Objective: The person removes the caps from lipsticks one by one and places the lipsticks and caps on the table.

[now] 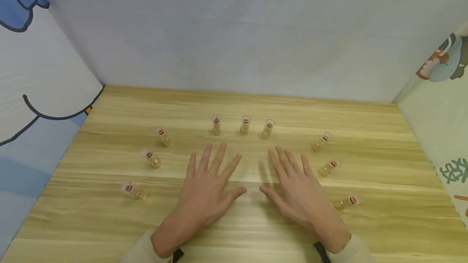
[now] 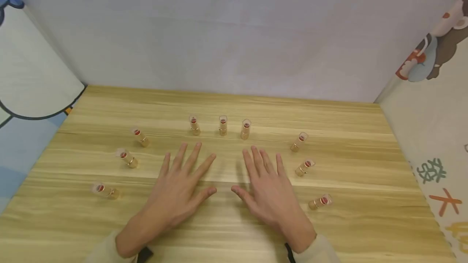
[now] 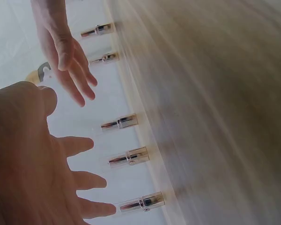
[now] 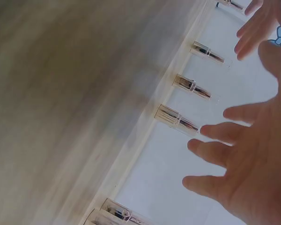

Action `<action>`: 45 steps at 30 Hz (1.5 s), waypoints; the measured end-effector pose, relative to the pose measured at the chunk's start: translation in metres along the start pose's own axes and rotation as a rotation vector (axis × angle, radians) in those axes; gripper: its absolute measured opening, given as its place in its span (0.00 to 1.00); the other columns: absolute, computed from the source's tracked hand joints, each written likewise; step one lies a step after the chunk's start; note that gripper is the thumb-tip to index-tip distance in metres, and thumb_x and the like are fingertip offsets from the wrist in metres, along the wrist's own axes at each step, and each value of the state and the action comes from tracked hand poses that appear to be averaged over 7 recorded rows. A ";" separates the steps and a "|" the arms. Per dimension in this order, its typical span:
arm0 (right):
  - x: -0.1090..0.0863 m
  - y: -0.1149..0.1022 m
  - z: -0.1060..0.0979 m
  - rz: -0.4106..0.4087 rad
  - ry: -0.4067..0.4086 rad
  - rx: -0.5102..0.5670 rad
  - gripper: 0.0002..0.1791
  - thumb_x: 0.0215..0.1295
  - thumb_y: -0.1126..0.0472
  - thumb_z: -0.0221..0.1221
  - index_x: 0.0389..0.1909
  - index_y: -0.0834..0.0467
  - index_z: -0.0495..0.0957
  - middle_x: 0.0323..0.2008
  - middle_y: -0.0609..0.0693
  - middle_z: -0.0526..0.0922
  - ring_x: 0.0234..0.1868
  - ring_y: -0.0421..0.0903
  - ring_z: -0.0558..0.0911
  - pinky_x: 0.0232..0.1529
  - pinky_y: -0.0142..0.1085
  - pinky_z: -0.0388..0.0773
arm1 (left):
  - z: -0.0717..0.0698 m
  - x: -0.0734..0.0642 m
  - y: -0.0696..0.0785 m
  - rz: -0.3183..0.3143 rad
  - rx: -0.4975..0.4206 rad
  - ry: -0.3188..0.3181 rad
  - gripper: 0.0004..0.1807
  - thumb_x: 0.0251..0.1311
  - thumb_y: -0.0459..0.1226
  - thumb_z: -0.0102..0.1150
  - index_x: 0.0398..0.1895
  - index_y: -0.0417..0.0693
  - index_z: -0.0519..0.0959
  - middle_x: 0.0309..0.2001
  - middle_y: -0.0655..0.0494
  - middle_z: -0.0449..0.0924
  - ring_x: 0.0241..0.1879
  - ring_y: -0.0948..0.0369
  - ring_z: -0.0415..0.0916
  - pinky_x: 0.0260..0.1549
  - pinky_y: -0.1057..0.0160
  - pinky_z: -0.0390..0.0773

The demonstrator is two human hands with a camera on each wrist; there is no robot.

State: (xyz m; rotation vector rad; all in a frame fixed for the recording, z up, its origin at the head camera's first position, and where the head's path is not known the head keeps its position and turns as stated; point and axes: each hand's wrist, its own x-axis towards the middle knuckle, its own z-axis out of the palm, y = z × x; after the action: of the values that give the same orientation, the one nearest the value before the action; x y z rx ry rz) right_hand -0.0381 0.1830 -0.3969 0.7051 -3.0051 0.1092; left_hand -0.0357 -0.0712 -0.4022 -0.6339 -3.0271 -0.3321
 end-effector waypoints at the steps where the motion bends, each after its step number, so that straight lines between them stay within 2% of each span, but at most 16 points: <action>1: 0.001 0.001 0.000 0.010 0.006 0.005 0.48 0.76 0.32 0.51 0.83 0.60 0.51 0.81 0.61 0.59 0.81 0.61 0.63 0.81 0.67 0.56 | 0.000 0.001 0.000 -0.003 -0.011 0.005 0.40 0.73 0.69 0.43 0.83 0.68 0.58 0.85 0.47 0.50 0.83 0.38 0.48 0.78 0.26 0.52; 4: 0.006 0.003 0.000 0.039 0.029 0.009 0.47 0.76 0.35 0.53 0.83 0.60 0.52 0.80 0.61 0.62 0.79 0.60 0.66 0.80 0.66 0.60 | 0.000 0.007 0.004 -0.017 -0.088 0.032 0.39 0.73 0.67 0.46 0.81 0.64 0.62 0.83 0.45 0.57 0.80 0.38 0.55 0.76 0.28 0.59; 7: 0.010 0.006 0.000 0.055 0.079 0.007 0.46 0.74 0.39 0.57 0.81 0.62 0.55 0.77 0.62 0.68 0.76 0.60 0.71 0.77 0.63 0.67 | -0.001 0.013 0.008 -0.029 -0.228 0.101 0.34 0.74 0.59 0.55 0.77 0.59 0.69 0.77 0.43 0.67 0.75 0.39 0.66 0.72 0.32 0.69; 9: 0.013 0.007 0.000 0.064 0.141 0.024 0.44 0.72 0.43 0.61 0.79 0.63 0.59 0.71 0.63 0.76 0.69 0.61 0.78 0.73 0.61 0.74 | -0.002 0.019 0.011 -0.040 -0.331 0.145 0.30 0.73 0.53 0.60 0.74 0.56 0.72 0.73 0.45 0.73 0.72 0.42 0.71 0.70 0.35 0.74; 11: 0.018 0.008 0.000 0.079 0.222 0.065 0.40 0.71 0.50 0.64 0.76 0.64 0.63 0.63 0.65 0.82 0.60 0.62 0.85 0.64 0.58 0.82 | -0.001 0.025 0.013 -0.055 -0.431 0.171 0.28 0.72 0.47 0.64 0.72 0.54 0.74 0.70 0.47 0.76 0.70 0.45 0.74 0.69 0.39 0.76; 14: 0.026 0.008 -0.002 0.124 0.332 0.154 0.33 0.70 0.57 0.65 0.72 0.64 0.69 0.54 0.65 0.87 0.47 0.63 0.89 0.49 0.54 0.89 | 0.003 0.035 0.018 -0.090 -0.561 0.156 0.26 0.72 0.42 0.64 0.71 0.52 0.75 0.69 0.50 0.79 0.69 0.48 0.75 0.71 0.44 0.76; 17: 0.034 0.007 -0.006 0.181 0.390 0.228 0.28 0.71 0.61 0.64 0.69 0.64 0.72 0.53 0.65 0.87 0.43 0.61 0.89 0.36 0.51 0.90 | 0.008 0.044 0.021 -0.117 -0.638 0.118 0.25 0.73 0.40 0.63 0.71 0.50 0.75 0.69 0.49 0.79 0.70 0.48 0.74 0.71 0.44 0.75; 18: 0.038 0.006 -0.007 0.198 0.398 0.249 0.27 0.72 0.61 0.64 0.69 0.64 0.73 0.52 0.65 0.87 0.42 0.61 0.89 0.31 0.50 0.89 | 0.011 0.048 0.022 -0.119 -0.653 0.109 0.25 0.73 0.39 0.62 0.71 0.49 0.75 0.68 0.49 0.79 0.70 0.48 0.74 0.71 0.44 0.75; 21: 0.050 0.005 -0.010 0.237 0.411 0.315 0.25 0.72 0.62 0.64 0.66 0.65 0.74 0.52 0.65 0.87 0.43 0.61 0.89 0.27 0.48 0.87 | 0.017 0.059 0.026 -0.116 -0.693 0.089 0.25 0.73 0.38 0.61 0.71 0.46 0.74 0.69 0.47 0.78 0.70 0.47 0.74 0.72 0.44 0.75; 28: 0.077 0.011 -0.010 0.301 0.388 0.419 0.24 0.73 0.60 0.65 0.66 0.64 0.75 0.58 0.62 0.85 0.52 0.59 0.87 0.42 0.52 0.89 | 0.025 0.081 0.037 -0.115 -0.755 0.088 0.28 0.71 0.35 0.61 0.73 0.43 0.71 0.71 0.45 0.76 0.72 0.46 0.72 0.74 0.45 0.73; 35: 0.092 0.018 -0.004 0.314 0.353 0.427 0.24 0.73 0.59 0.65 0.66 0.60 0.77 0.59 0.58 0.86 0.51 0.57 0.88 0.44 0.51 0.89 | 0.029 0.095 0.043 -0.121 -0.740 0.062 0.31 0.72 0.35 0.59 0.77 0.40 0.66 0.74 0.44 0.72 0.75 0.47 0.68 0.77 0.47 0.69; 45: 0.099 0.024 0.004 0.321 0.345 0.466 0.20 0.73 0.61 0.64 0.62 0.61 0.78 0.51 0.60 0.89 0.47 0.57 0.90 0.45 0.50 0.90 | 0.031 0.109 0.047 -0.127 -0.746 0.053 0.34 0.71 0.33 0.58 0.78 0.39 0.63 0.74 0.43 0.72 0.74 0.48 0.70 0.76 0.48 0.71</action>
State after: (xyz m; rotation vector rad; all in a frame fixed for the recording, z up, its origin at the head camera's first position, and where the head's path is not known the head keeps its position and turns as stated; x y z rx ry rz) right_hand -0.1372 0.1601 -0.3954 0.1810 -2.7371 0.8676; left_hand -0.1165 0.0199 -0.4149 -0.4255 -2.8312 -1.4834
